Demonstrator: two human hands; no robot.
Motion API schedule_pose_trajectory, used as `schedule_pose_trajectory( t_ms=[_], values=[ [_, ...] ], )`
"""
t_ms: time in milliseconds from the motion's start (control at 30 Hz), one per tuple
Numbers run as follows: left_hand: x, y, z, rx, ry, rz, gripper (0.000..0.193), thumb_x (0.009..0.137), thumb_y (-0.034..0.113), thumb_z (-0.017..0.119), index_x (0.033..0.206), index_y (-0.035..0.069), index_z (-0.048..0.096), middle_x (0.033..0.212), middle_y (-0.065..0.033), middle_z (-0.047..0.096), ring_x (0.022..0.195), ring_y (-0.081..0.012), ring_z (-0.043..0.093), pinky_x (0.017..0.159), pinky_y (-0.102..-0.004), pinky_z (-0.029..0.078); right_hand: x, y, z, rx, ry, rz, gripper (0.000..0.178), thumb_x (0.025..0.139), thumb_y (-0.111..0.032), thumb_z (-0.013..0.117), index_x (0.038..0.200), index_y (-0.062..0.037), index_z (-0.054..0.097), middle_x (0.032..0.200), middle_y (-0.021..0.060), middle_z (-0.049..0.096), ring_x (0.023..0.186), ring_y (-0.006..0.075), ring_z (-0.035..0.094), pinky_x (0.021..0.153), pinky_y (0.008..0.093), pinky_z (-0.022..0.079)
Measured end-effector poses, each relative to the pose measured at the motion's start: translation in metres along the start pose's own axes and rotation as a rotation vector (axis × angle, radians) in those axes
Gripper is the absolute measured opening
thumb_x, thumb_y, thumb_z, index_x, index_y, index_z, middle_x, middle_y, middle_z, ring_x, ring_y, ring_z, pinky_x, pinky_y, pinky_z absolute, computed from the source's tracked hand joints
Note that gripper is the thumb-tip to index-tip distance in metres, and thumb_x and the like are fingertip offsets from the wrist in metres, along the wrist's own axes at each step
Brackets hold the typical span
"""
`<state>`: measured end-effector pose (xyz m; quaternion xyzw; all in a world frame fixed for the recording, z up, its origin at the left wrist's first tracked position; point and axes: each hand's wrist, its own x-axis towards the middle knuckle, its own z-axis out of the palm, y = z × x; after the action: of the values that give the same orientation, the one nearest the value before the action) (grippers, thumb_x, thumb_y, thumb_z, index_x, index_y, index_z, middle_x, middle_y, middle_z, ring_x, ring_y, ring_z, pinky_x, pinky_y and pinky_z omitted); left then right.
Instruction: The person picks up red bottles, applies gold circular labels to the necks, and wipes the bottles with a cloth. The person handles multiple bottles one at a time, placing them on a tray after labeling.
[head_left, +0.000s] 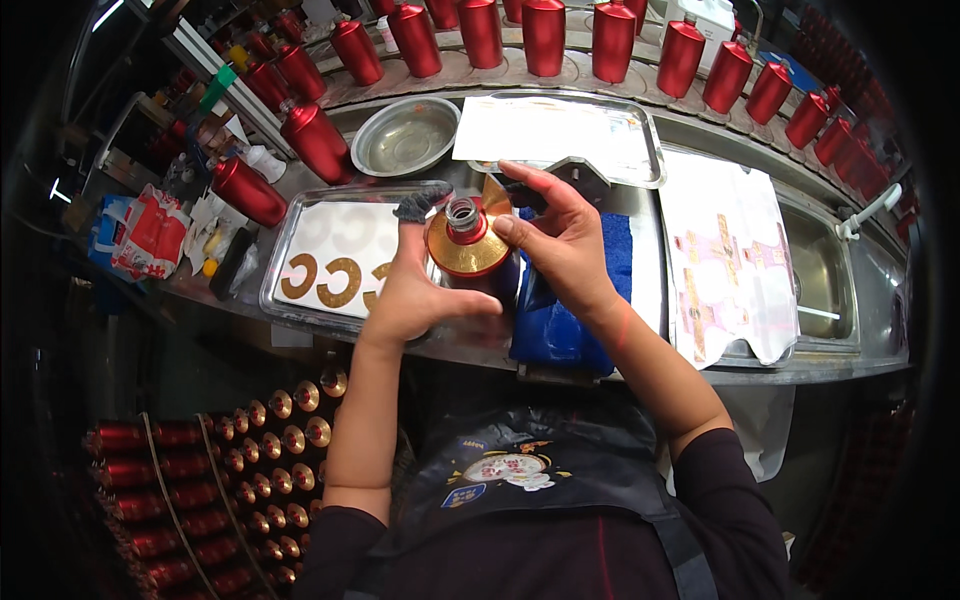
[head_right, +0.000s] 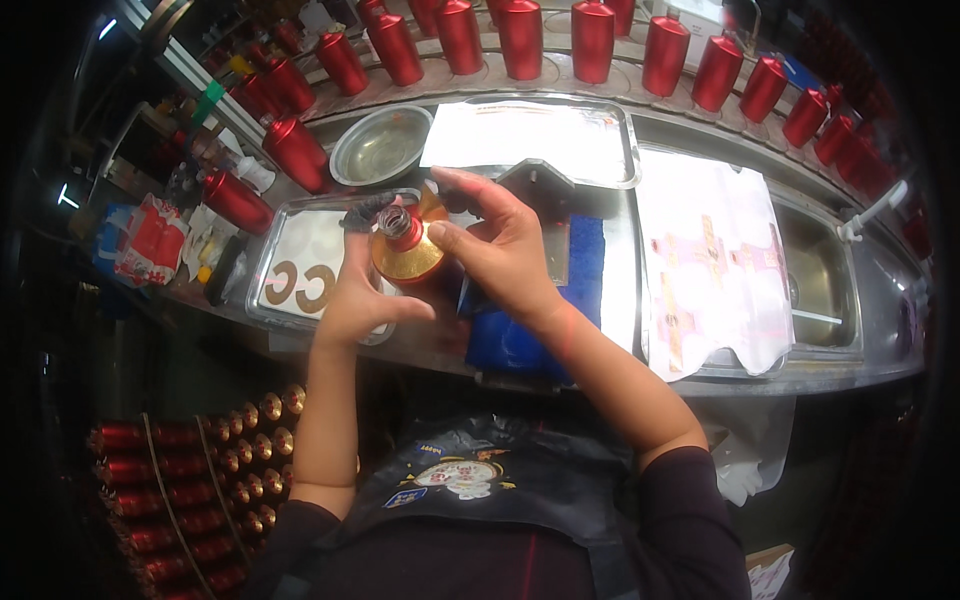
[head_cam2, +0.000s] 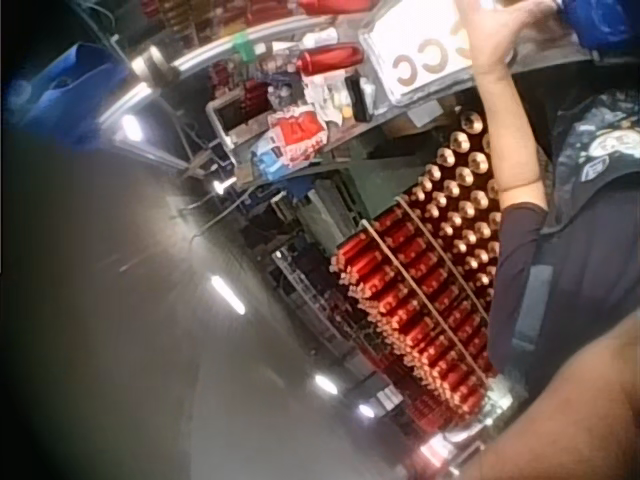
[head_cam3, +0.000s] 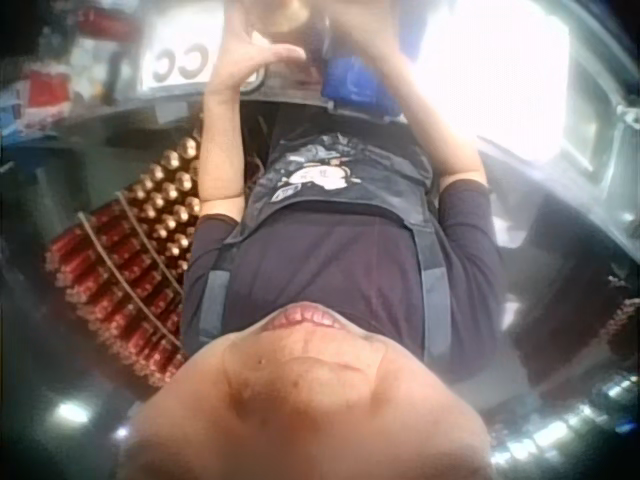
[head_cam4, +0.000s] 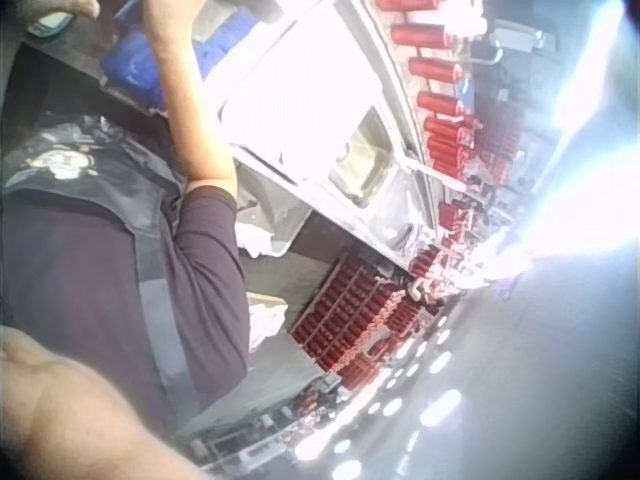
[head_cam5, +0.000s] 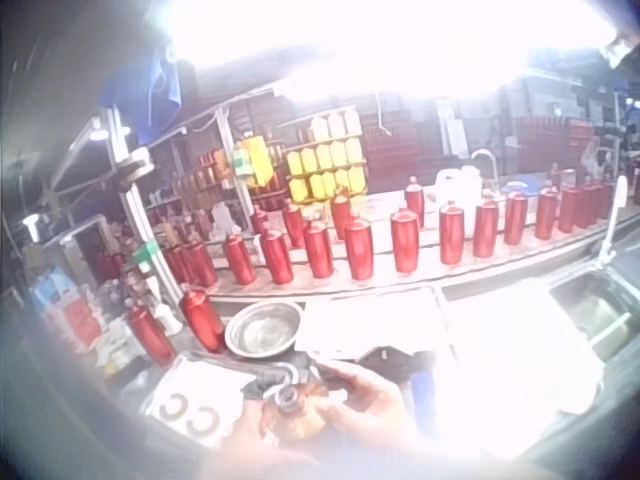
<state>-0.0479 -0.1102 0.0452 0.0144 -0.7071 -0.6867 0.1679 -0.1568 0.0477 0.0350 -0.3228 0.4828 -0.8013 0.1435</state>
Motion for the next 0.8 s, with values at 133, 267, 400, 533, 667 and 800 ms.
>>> schedule_pose_trajectory(
  t_ms=[133,267,400,533,667,800],
  values=[
    [-0.004,-0.007,0.003,0.261,0.059,0.041,0.099,0.06,0.013,0.098,0.142,0.005,0.043,0.137,-0.0098,0.055,0.13,-0.0211,0.053,0.111,-0.0362,0.042,0.001,-0.002,0.003,0.025,0.016,0.025,0.058,0.088,0.001,0.076,0.142,0.002,0.054,0.14,0.0104,0.058,0.111,0.0112,0.064,0.092,0.0246,0.055],
    [-0.005,-0.006,-0.007,0.087,-0.003,0.105,0.095,0.062,0.014,0.096,0.141,0.004,0.045,0.133,-0.0094,0.056,0.127,-0.022,0.055,0.108,-0.0369,0.044,0.002,-0.008,0.004,0.028,0.027,0.129,0.06,0.087,0.0,0.077,0.143,0.0018,0.053,0.14,0.0089,0.058,0.102,0.0074,0.065,0.087,0.0212,0.055],
    [-0.008,-0.002,-0.011,0.292,-0.018,0.018,0.103,0.058,0.016,0.099,0.144,0.004,0.044,0.136,-0.0092,0.055,0.13,-0.022,0.053,0.111,-0.0374,0.042,0.0,-0.012,0.005,0.009,0.036,0.159,0.061,0.086,0.001,0.077,0.143,0.0007,0.053,0.141,0.0077,0.058,0.097,0.0044,0.065,0.083,0.0183,0.054],
    [-0.007,0.005,-0.01,-0.054,-0.042,0.045,0.096,0.062,0.012,0.097,0.143,0.004,0.046,0.134,-0.0075,0.059,0.126,-0.0191,0.056,0.109,-0.0347,0.044,-0.003,-0.012,0.009,0.009,0.058,0.119,0.058,0.086,0.003,0.073,0.141,0.0014,0.056,0.139,0.0083,0.059,0.08,0.0,0.06,0.07,0.0157,0.05],
    [-0.008,0.009,0.0,-0.302,0.026,-0.091,0.069,0.083,0.018,0.085,0.14,0.003,0.05,0.128,-0.007,0.061,0.12,-0.0149,0.058,0.106,-0.032,0.045,-0.005,-0.013,0.011,0.038,0.056,0.143,0.057,0.086,0.005,0.071,0.141,0.0017,0.055,0.143,0.0106,0.057,0.089,0.0024,0.062,0.073,0.0165,0.052],
    [-0.007,0.009,0.007,-0.19,0.075,-0.079,0.052,0.09,0.015,0.076,0.135,0.003,0.054,0.124,-0.0063,0.063,0.114,-0.014,0.061,0.101,-0.0304,0.048,-0.007,-0.015,0.012,0.031,0.046,0.138,0.057,0.086,0.005,0.07,0.142,0.0009,0.055,0.144,0.0113,0.056,0.089,0.0035,0.063,0.073,0.017,0.052]
  ],
)
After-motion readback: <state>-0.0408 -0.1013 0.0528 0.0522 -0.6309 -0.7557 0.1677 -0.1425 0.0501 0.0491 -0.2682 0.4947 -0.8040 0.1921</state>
